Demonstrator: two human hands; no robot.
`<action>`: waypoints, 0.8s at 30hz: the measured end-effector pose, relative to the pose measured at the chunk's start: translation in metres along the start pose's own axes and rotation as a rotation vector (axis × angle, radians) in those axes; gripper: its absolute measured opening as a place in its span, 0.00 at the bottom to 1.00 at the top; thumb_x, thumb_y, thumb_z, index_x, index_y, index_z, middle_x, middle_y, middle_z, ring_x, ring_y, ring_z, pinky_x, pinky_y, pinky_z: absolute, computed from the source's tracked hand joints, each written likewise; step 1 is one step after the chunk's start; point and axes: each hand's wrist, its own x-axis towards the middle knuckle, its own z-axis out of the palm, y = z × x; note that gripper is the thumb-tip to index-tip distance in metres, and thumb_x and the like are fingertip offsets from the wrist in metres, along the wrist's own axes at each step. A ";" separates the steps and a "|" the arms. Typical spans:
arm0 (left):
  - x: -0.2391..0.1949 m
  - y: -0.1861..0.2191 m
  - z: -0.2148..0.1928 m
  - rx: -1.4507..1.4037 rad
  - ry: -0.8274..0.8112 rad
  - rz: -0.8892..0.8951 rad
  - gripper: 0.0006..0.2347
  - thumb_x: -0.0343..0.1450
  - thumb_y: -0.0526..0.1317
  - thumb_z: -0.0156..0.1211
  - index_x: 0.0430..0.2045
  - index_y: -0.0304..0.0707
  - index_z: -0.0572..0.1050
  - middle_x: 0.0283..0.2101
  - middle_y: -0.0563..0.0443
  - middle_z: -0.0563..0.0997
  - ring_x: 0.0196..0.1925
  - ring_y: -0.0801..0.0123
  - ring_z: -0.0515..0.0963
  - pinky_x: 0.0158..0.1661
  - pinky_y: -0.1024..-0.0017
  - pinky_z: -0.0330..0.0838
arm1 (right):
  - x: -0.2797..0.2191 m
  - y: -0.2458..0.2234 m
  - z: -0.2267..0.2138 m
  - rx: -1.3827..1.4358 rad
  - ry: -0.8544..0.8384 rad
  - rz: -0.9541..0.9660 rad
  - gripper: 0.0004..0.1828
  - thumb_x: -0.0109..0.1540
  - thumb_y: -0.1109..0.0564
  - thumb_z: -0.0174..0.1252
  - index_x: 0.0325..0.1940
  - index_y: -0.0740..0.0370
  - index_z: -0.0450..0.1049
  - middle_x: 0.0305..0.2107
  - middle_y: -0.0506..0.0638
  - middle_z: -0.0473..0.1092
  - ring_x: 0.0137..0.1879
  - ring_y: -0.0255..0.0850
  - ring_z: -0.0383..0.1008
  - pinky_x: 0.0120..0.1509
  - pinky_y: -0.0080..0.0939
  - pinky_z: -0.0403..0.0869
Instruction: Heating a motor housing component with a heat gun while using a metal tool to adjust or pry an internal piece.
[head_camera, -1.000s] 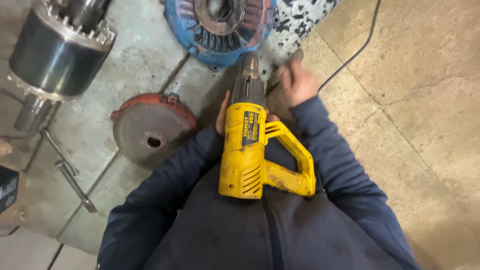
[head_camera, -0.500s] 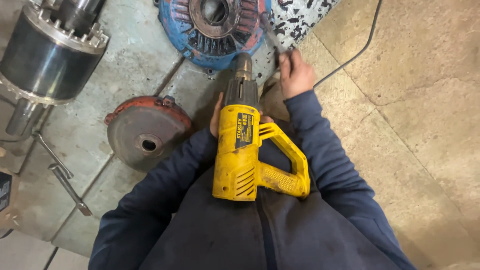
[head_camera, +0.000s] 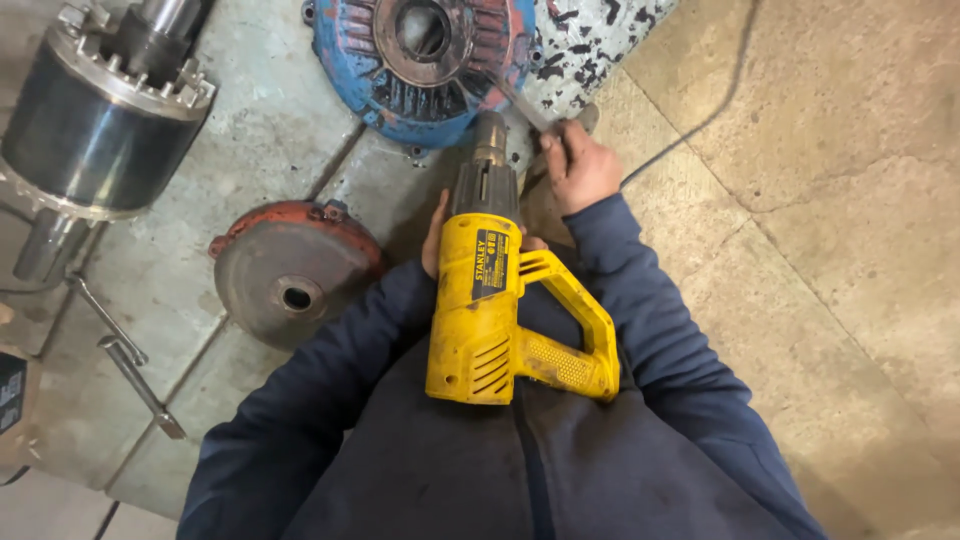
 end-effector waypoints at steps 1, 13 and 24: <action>0.001 0.000 -0.009 -0.060 0.006 0.009 0.51 0.70 0.77 0.33 0.68 0.17 0.62 0.67 0.18 0.65 0.69 0.32 0.68 0.65 0.46 0.68 | 0.007 -0.003 -0.002 -0.012 -0.029 0.081 0.11 0.72 0.47 0.59 0.46 0.57 0.74 0.29 0.60 0.74 0.36 0.62 0.76 0.37 0.58 0.73; -0.003 -0.010 0.038 -0.034 -0.119 -0.047 0.51 0.67 0.79 0.33 0.65 0.22 0.63 0.68 0.18 0.65 0.67 0.30 0.69 0.63 0.41 0.69 | -0.009 0.001 0.005 0.058 0.027 -0.060 0.10 0.68 0.51 0.58 0.49 0.58 0.75 0.32 0.63 0.76 0.34 0.62 0.76 0.36 0.56 0.74; -0.004 -0.010 0.035 -0.073 -0.087 -0.053 0.51 0.67 0.79 0.34 0.65 0.22 0.63 0.69 0.17 0.64 0.69 0.30 0.67 0.63 0.41 0.67 | 0.004 0.005 -0.004 0.016 0.037 0.001 0.12 0.70 0.48 0.59 0.45 0.59 0.73 0.30 0.62 0.75 0.34 0.60 0.76 0.36 0.55 0.73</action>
